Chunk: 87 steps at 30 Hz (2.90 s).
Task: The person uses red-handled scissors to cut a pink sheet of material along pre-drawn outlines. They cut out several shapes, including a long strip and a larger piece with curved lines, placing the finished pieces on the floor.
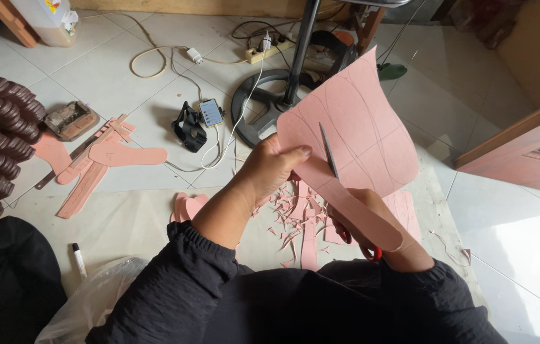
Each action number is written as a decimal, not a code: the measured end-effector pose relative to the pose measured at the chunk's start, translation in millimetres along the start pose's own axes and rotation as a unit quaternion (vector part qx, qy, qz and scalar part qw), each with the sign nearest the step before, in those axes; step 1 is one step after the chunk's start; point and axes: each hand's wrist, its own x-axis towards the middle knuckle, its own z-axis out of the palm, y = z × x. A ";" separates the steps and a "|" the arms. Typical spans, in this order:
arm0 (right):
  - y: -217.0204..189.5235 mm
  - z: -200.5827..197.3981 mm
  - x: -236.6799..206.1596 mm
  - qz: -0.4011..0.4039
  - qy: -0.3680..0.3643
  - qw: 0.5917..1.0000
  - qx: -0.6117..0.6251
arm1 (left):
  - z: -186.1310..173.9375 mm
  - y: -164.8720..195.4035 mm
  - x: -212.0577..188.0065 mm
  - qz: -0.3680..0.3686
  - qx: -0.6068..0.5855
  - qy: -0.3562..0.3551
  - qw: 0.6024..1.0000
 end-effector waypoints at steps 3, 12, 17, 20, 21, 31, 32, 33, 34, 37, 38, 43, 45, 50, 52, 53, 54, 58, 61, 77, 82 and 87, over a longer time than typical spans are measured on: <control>0.3 0.3 3.7 -0.016 -0.010 1.000 0.001 | 3.9 0.8 -0.7 0.022 -0.026 -0.011 0.999; 13.3 -0.5 12.6 0.025 0.033 0.999 -0.021 | 7.2 4.0 -1.7 0.033 -0.019 0.009 0.999; 15.2 -1.7 13.1 0.050 0.047 0.998 -0.006 | 7.7 5.4 -2.4 0.036 -0.021 0.015 0.999; 17.4 -4.1 12.1 0.044 0.038 0.998 -0.017 | 6.9 5.8 -4.2 0.033 -0.011 0.021 0.999; 18.0 -5.1 12.2 0.040 0.036 0.998 -0.022 | 6.9 6.1 -4.2 0.030 -0.007 0.023 0.999; 5.3 -4.8 14.3 0.126 0.068 0.985 -0.091 | 6.8 11.0 -8.8 0.006 -0.009 0.013 1.000; 3.6 -3.5 12.4 0.101 0.066 0.988 -0.097 | 7.4 10.9 -9.3 -0.001 -0.011 0.011 1.000; 1.8 -2.9 10.6 0.075 0.064 0.990 -0.103 | 8.2 10.6 -9.0 -0.008 -0.014 0.010 1.000; 0.6 -2.2 7.2 0.065 0.058 0.992 -0.093 | 9.3 9.4 -9.8 -0.002 -0.003 -0.002 1.000; -2.1 -3.9 1.6 0.044 0.045 0.993 -0.101 | 14.2 4.2 -9.3 0.010 0.015 -0.031 0.999; -2.8 -4.7 2.0 0.045 0.046 0.990 -0.129 | 15.0 2.1 -9.5 0.011 0.010 -0.040 0.999; -0.4 -6.6 7.4 0.052 0.038 0.989 -0.133 | 14.8 -3.5 -6.3 -0.003 0.005 -0.037 0.999; 1.2 -7.1 9.5 0.058 0.026 0.993 -0.099 | 15.1 -4.2 -4.9 -0.009 0.015 -0.023 1.000; 3.5 -7.9 10.1 0.067 0.039 0.992 -0.102 | 16.1 -3.6 -5.2 -0.007 0.001 -0.013 1.000; 3.9 -8.1 10.2 0.077 0.040 0.991 -0.097 | 16.5 -2.4 -5.7 -0.011 0.008 -0.007 1.000; 3.8 -8.7 11.3 0.085 0.040 0.991 -0.091 | 16.7 -1.5 -5.4 -0.011 0.006 -0.006 1.000; 3.9 -8.5 11.3 0.093 0.040 0.991 -0.086 | 16.9 -0.8 -6.5 -0.011 0.004 -0.005 1.000; 4.1 -8.2 11.5 0.081 0.050 0.989 -0.112 | 16.3 2.9 -9.6 -0.021 -0.010 -0.012 1.000; 4.2 -7.9 10.9 0.067 0.053 0.987 -0.133 | 16.6 5.4 -11.0 -0.020 -0.026 -0.014 0.999; 11.5 0.9 13.1 -0.015 0.061 0.987 -0.148 | 20.0 -3.1 -5.5 0.086 0.123 0.066 0.986; 3.2 -2.9 11.1 -0.052 0.052 0.986 -0.149 | 23.9 -0.3 -10.8 0.105 0.153 0.020 0.982; 14.2 -2.5 19.4 -0.068 0.041 0.987 -0.142 | 27.8 2.6 -13.2 0.099 0.149 0.013 0.984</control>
